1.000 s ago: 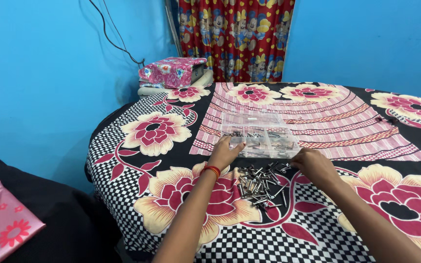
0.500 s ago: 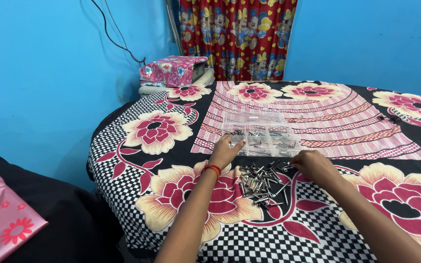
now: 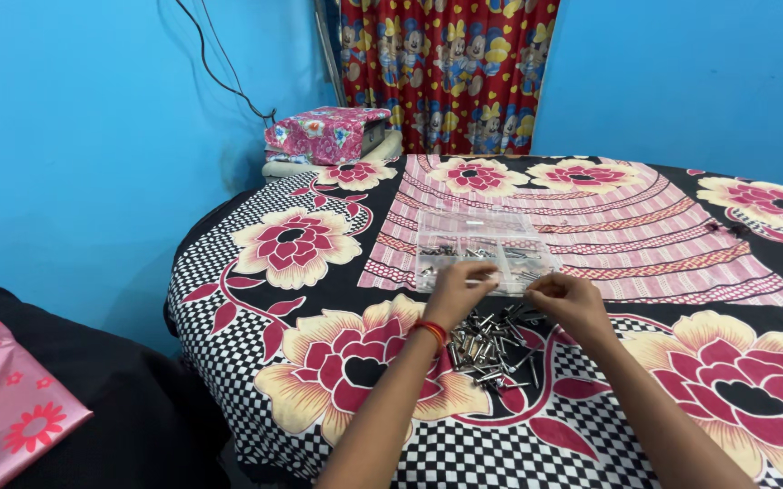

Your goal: The person assembles small metal components by hand on a floral-patterned bedsheet. They pick up individual pieces from a pile, fit them together, and place the assembled units into a clear plastic organizer box.

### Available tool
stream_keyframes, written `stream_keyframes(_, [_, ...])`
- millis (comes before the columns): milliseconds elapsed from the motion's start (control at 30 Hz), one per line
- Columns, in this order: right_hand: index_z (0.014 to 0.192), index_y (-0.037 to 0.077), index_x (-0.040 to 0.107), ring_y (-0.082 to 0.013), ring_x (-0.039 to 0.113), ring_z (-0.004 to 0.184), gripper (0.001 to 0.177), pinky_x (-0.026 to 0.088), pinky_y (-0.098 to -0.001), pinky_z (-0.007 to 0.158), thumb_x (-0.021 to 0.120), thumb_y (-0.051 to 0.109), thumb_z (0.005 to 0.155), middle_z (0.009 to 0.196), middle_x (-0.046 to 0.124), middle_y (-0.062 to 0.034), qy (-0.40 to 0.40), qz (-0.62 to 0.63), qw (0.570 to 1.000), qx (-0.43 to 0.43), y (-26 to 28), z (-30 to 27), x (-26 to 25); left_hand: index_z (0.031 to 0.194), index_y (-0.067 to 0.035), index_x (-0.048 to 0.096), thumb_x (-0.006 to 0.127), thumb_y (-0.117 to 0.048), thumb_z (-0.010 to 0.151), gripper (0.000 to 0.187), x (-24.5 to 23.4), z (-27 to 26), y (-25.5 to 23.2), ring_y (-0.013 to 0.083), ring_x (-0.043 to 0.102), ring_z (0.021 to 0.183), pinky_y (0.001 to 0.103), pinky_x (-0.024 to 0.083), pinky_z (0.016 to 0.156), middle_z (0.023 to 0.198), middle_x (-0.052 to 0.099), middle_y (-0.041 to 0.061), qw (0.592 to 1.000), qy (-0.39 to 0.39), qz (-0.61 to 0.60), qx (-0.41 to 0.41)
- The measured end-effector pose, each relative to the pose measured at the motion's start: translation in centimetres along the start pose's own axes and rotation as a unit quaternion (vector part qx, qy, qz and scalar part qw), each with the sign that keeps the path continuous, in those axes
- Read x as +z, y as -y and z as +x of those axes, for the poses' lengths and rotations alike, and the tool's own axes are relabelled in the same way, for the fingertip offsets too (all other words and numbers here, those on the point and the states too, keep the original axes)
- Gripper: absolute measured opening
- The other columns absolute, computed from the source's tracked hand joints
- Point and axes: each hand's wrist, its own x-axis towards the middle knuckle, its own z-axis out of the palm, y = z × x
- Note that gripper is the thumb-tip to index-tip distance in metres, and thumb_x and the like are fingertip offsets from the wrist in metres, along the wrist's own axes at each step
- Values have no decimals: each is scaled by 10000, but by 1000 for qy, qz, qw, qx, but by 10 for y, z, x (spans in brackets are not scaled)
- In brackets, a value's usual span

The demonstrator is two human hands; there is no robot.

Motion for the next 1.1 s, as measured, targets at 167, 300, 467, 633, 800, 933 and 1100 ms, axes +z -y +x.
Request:
stream_keyframes(167, [1041, -28, 754, -132, 724, 783, 231, 586, -271, 732, 743, 146, 890, 890, 781, -95, 22, 158, 987, -9, -6, 1, 20, 1181, -29, 746, 772, -112, 865, 329, 6, -18, -7, 197, 770, 984, 299, 619, 898, 1105, 779, 127, 999, 34, 2, -18])
stream_keyframes(300, [1062, -24, 763, -116, 693, 823, 242, 541, -257, 757, 734, 160, 907, 910, 769, -81, 35, 175, 984, -10, -6, -11, 20, 1136, -19, 757, 763, -103, 881, 269, 10, -27, -14, 199, 783, 951, 294, 620, 868, 1050, 794, 125, 998, 46, -12, -29])
stream_keyframes(467, [1122, -13, 750, -129, 682, 839, 270, 534, -276, 775, 708, 171, 928, 933, 764, -93, 43, 185, 982, 0, 7, -17, 21, 1070, -38, 780, 757, -116, 883, 204, 6, -28, -28, 201, 772, 880, 302, 608, 804, 995, 784, 107, 999, 17, 44, 18])
stream_keyframes(633, [1173, -2, 755, -124, 707, 883, 312, 567, -272, 832, 690, 185, 932, 982, 783, -85, 29, 160, 987, 0, 21, -21, 24, 1042, -51, 782, 751, -152, 888, 187, 4, -25, -33, 198, 770, 874, 301, 606, 795, 988, 785, 90, 997, -8, 70, 18])
stream_keyframes(800, [1179, -19, 754, -134, 695, 886, 314, 550, -286, 829, 683, 170, 939, 994, 778, -83, 17, 180, 983, 5, 18, -19, 24, 1026, -49, 785, 753, -163, 892, 179, 6, -22, -30, 201, 768, 874, 303, 606, 795, 990, 782, 91, 998, -12, 65, 22])
stream_keyframes(933, [1177, -23, 756, -144, 689, 871, 306, 550, -285, 817, 696, 168, 947, 970, 764, -99, 1, 184, 983, 26, 14, -22, 21, 1032, -43, 781, 755, -163, 891, 187, 4, -24, -32, 201, 765, 867, 309, 599, 788, 973, 782, 94, 997, -7, 69, 31])
stream_keyframes(1100, [1175, -28, 740, -128, 697, 893, 309, 566, -268, 844, 691, 164, 938, 1009, 769, -92, 5, 209, 978, 20, 12, -27, 19, 1002, -36, 780, 755, -178, 882, 188, 3, -29, -33, 200, 762, 823, 307, 601, 771, 939, 782, 97, 997, -6, 66, 27])
